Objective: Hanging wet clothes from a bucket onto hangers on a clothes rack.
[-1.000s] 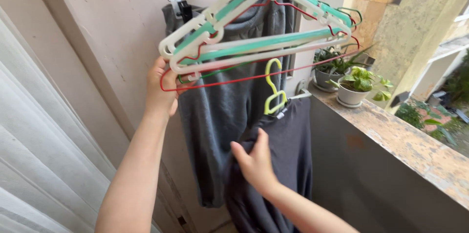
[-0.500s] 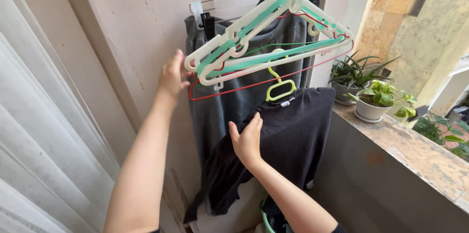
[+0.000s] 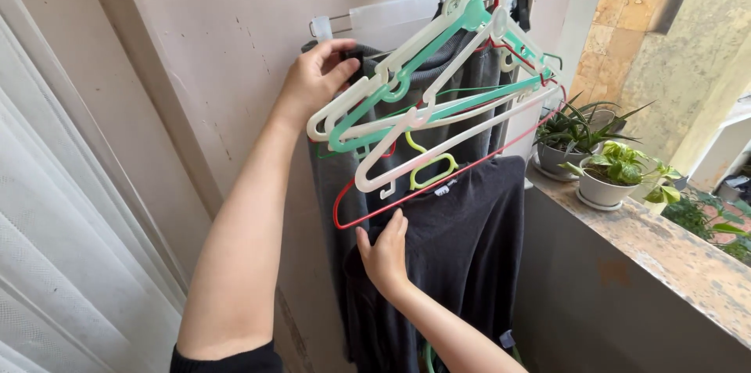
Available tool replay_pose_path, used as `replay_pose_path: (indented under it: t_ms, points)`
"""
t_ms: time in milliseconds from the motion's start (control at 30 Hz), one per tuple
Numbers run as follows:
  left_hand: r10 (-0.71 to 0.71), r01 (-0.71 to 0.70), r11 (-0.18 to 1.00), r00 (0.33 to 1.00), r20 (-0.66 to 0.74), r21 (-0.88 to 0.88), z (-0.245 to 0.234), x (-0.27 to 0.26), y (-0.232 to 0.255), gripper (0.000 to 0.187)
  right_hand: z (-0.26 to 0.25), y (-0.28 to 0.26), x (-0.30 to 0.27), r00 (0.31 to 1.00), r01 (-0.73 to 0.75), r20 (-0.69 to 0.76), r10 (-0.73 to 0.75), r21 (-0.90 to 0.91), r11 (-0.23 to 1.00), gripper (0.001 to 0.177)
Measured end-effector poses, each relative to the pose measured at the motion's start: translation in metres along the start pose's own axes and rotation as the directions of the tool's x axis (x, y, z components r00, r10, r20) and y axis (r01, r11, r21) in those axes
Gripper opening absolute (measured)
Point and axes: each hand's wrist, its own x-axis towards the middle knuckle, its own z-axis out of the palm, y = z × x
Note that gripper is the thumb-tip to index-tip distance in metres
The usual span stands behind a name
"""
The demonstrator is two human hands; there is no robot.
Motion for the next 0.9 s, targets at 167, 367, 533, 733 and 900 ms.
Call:
replay_pose_path:
  t_ms: [167, 367, 533, 733, 900]
  points:
    - [-0.031, 0.041, 0.991, 0.996, -0.080, 0.126, 0.016, -0.010, 0.012, 0.027, 0.004, -0.019, 0.024, 0.996, 0.072, -0.048, -0.072, 0.001, 0.997, 0.088]
    - [-0.039, 0.049, 0.990, 0.996, -0.080, 0.129, 0.033, -0.030, 0.048, 0.027, -0.004, -0.085, 0.091, 0.981, 0.192, 0.017, -0.192, 0.017, 0.981, 0.035]
    - [-0.078, 0.092, 0.986, 0.991, -0.110, 0.137, 0.041, -0.040, 0.067, 0.026, -0.002, -0.092, 0.096, 0.960, 0.272, 0.071, -0.269, -0.037, 0.961, 0.030]
    - [-0.080, 0.104, 0.974, 0.989, -0.128, 0.202, 0.040, -0.045, 0.075, 0.028, 0.003, -0.099, 0.108, 0.913, 0.391, 0.171, -0.370, -0.107, 0.914, 0.023]
    - [-0.098, 0.126, 0.967, 0.986, -0.133, 0.222, 0.040, -0.046, 0.082, 0.029, -0.014, -0.133, 0.130, 0.856, 0.495, 0.251, -0.451, -0.152, 0.855, 0.017]
